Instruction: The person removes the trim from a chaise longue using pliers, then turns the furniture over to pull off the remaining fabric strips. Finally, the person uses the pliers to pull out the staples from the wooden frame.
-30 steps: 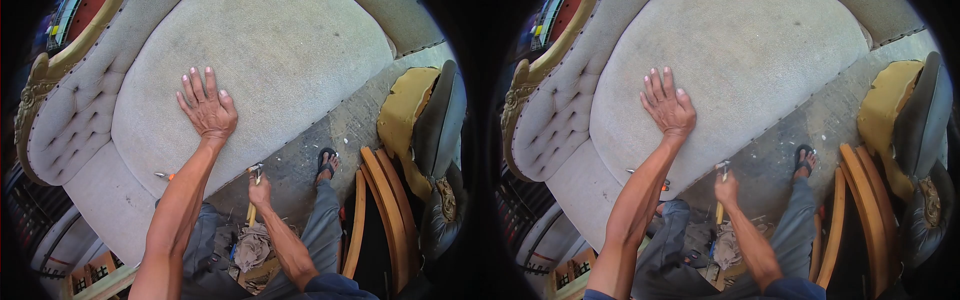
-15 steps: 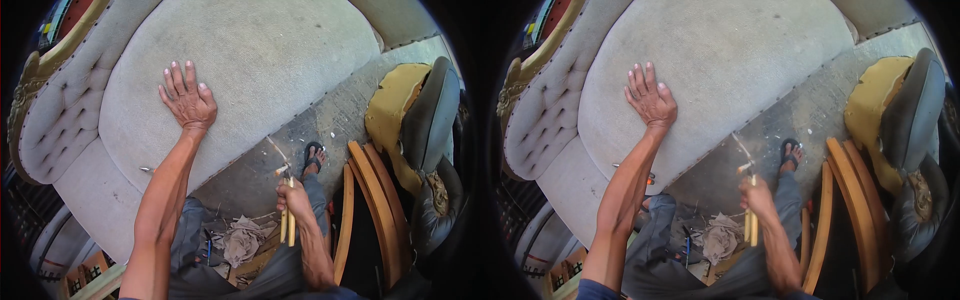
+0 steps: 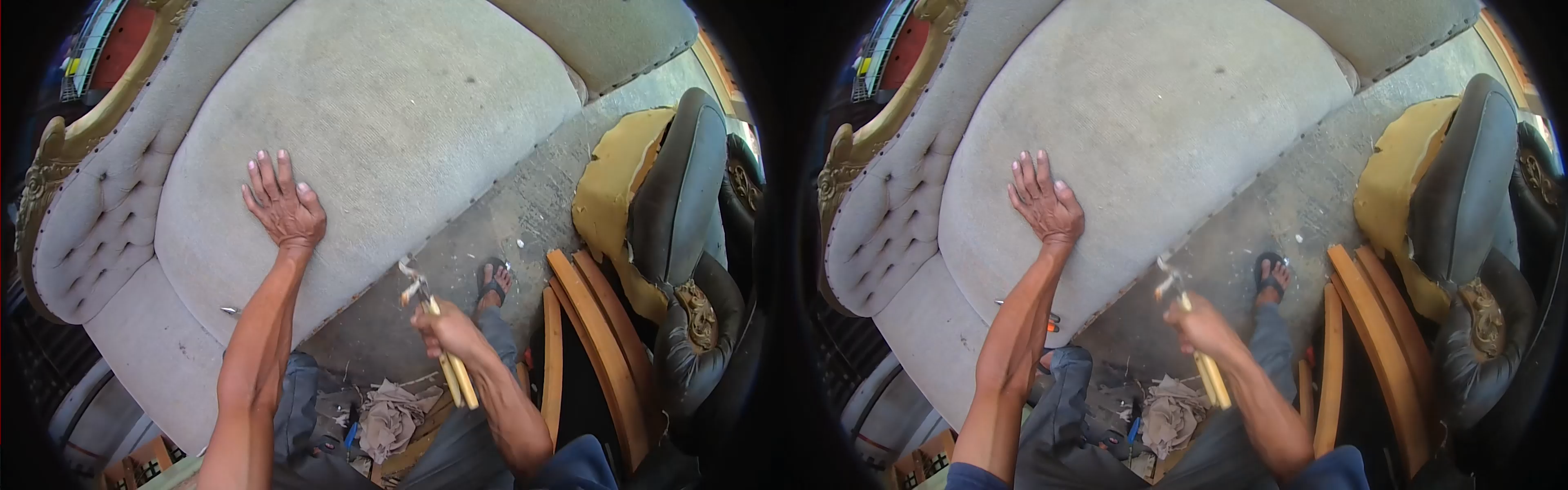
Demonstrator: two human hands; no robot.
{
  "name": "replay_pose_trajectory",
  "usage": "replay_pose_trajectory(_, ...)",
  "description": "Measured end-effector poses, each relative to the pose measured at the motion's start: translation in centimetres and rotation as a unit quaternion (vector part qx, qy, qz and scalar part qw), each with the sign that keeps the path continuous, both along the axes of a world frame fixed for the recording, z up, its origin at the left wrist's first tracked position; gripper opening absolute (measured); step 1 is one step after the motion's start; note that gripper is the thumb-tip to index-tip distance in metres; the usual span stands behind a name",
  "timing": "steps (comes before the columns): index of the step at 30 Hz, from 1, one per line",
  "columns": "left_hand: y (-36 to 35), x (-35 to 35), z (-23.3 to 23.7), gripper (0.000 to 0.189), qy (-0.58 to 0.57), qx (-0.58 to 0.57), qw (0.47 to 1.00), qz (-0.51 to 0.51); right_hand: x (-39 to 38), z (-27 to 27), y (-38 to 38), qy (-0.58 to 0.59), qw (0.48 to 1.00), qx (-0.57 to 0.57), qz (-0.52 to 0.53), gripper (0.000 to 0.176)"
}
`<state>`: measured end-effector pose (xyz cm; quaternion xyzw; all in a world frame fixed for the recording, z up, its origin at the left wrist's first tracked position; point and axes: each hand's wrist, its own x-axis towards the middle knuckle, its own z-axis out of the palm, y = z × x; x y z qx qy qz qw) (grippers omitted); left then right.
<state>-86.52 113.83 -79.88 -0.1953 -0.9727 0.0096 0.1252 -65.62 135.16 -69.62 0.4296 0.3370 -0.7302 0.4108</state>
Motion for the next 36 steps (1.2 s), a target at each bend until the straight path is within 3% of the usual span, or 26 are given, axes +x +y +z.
replay_pose_trajectory(3, 0.8, -2.3, -0.6, 0.067, 0.037, 0.025, 0.999, -0.009, 9.3, 4.2, 4.7, -0.073, 0.994, 0.082, -0.015, 0.012)
replay_pose_trajectory(5, -0.2, -1.0, -1.1, 0.067, 0.039, 0.019, 0.999, -0.017, 18.9, 9.3, 6.4, -0.268, 0.956, 0.077, -0.09, 0.027)
replay_pose_trajectory(7, -0.5, -0.5, 0.1, 0.067, 0.015, -0.002, 1.0, 0.014, 21.7, 13.5, 7.9, -0.382, 0.908, 0.169, -0.028, 0.029)
replay_pose_trajectory(8, 0.5, -0.1, 0.7, 0.067, 0.008, 0.0, 1.0, 0.013, 23.9, 14.5, 8.6, -0.37, 0.914, 0.166, -0.013, 0.031)
replay_pose_trajectory(10, 0.9, -0.6, 0.3, 0.066, 0.032, 0.007, 0.999, 0.012, 23.6, 8.0, 11.1, -0.277, 0.942, 0.186, -0.025, 0.032)
replay_pose_trajectory(12, 0.5, -0.3, 0.8, 0.065, 0.0, -0.007, 1.0, 0.024, 24.2, 5.5, 11.4, -0.214, 0.946, 0.228, -0.083, 0.03)
replay_pose_trajectory(13, -0.1, 1.1, 1.5, 0.065, -0.01, -0.018, 1.0, 0.018, 24.4, 4.4, 11.7, -0.273, 0.93, 0.241, -0.048, 0.04)
replay_pose_trajectory(15, 0.9, -0.2, 1.4, 0.065, -0.014, -0.038, 0.998, 0.04, 30.3, 0.1, 11.7, -0.263, 0.928, 0.233, -0.123, 0.042)
replay_pose_trajectory(19, 0.9, -0.1, 1.8, 0.063, -0.023, -0.035, 0.998, 0.04, 33.0, 0.5, 12.3, -0.315, 0.92, 0.205, -0.111, 0.04)
replay_pose_trajectory(21, 1.2, -0.1, 2.1, 0.063, -0.021, -0.041, 0.998, 0.038, 33.1, 0.9, 12.3, -0.3, 0.882, 0.251, -0.263, 0.04)
replay_pose_trajectory(25, 1.9, -0.3, 2.8, 0.064, -0.067, -0.012, 0.996, 0.063, 33.9, 1.3, 11.6, -0.159, 0.918, 0.248, -0.264, 0.034)
replay_pose_trajectory(27, 4.8, -0.4, 3.6, 0.064, -0.074, 0.031, 0.996, 0.038, 34.1, -0.1, 11.8, -0.181, 0.924, 0.263, -0.208, 0.034)
replay_pose_trajectory(30, 11.4, 1.1, 4.5, 0.07, -0.177, 0.068, 0.982, 0.012, 33.1, -2.7, 13.4, -0.221, 0.914, 0.335, 0.064, 0.033)
replay_pose_trajectory(31, 12.4, 1.5, 3.0, 0.07, -0.18, 0.069, 0.981, 0.015, 33.2, -3.9, 13.5, -0.223, 0.912, 0.336, 0.068, 0.033)
replay_pose_trajectory(33, 13.0, 2.1, -0.3, 0.076, -0.041, -0.001, 0.999, -0.019, 32.8, -5.6, 13.7, -0.199, 0.868, 0.411, 0.193, 0.031)
replay_pose_trajectory(34, 13.0, 2.0, -0.7, 0.081, -0.053, -0.023, 0.998, -0.006, 24.4, -0.7, 13.5, -0.165, 0.873, 0.392, 0.239, 0.032)
replay_pose_trajectory(36, 12.6, 2.0, -1.0, 0.08, -0.058, -0.009, 0.998, -0.013, 20.3, -0.7, 12.9, -0.161, 0.846, 0.365, 0.353, 0.036)
